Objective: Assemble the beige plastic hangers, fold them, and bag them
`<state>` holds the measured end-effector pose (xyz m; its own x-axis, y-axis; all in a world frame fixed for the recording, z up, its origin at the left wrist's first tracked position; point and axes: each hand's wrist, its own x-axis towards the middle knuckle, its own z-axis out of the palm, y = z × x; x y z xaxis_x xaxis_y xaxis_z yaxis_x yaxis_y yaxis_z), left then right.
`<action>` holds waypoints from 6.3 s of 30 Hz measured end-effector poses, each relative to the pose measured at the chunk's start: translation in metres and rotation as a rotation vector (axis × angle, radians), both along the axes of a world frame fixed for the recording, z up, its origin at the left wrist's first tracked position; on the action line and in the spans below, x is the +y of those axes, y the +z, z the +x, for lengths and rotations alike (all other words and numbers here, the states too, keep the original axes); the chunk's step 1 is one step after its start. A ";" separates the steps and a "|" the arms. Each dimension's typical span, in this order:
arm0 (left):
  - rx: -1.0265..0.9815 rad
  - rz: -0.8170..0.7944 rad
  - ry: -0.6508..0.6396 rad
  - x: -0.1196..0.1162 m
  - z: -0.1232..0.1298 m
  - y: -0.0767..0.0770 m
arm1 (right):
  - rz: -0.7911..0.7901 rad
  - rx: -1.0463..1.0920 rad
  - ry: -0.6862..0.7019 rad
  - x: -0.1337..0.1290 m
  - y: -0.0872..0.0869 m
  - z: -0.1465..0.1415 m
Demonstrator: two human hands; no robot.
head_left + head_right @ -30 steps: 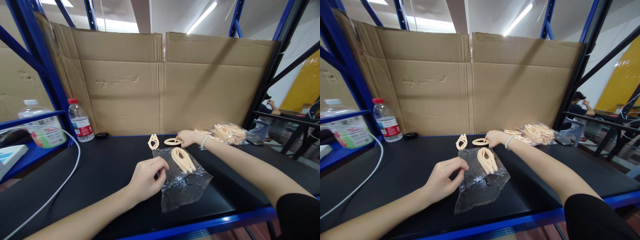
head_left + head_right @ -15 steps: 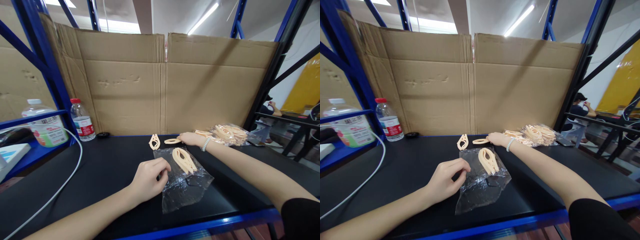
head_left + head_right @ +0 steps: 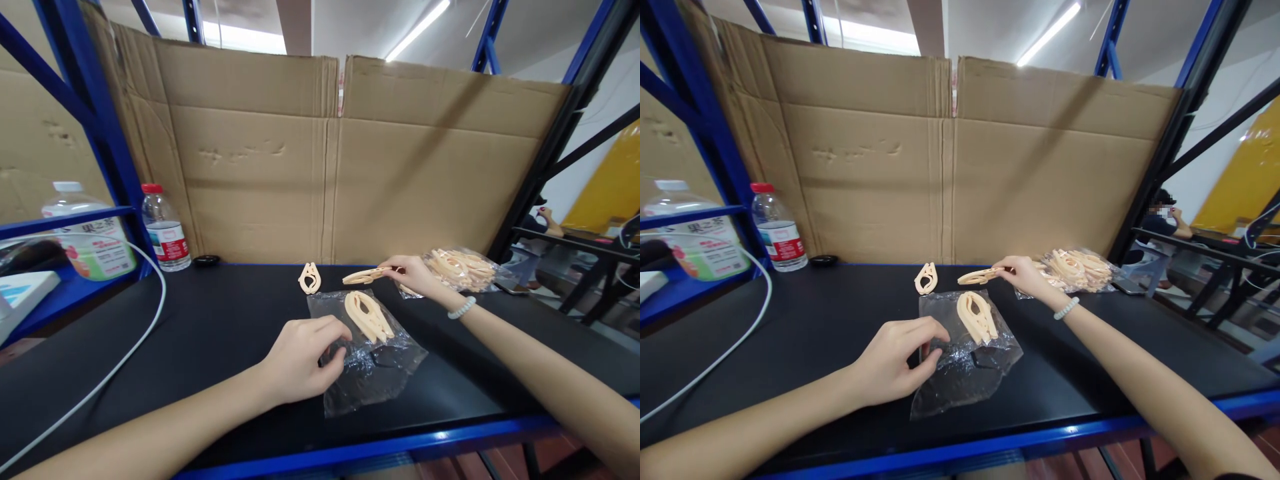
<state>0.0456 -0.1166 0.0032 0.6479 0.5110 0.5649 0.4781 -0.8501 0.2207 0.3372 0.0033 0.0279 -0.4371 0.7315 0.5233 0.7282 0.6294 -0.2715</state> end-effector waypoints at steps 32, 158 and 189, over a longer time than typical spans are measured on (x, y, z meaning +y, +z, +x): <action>0.042 -0.103 0.138 0.000 0.006 -0.010 | -0.089 0.551 0.122 -0.169 0.036 -0.027; -0.016 0.081 0.138 0.005 -0.003 0.001 | 0.122 -0.151 0.235 -0.156 -0.010 -0.062; 0.013 -0.371 0.181 0.012 -0.014 -0.014 | -0.582 0.450 0.106 -0.094 -0.042 -0.017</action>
<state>0.0321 -0.1049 -0.0107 0.5348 0.7845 0.3138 0.6169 -0.6163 0.4894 0.3200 -0.0903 -0.0144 -0.3556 0.9110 0.2088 0.4111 0.3531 -0.8404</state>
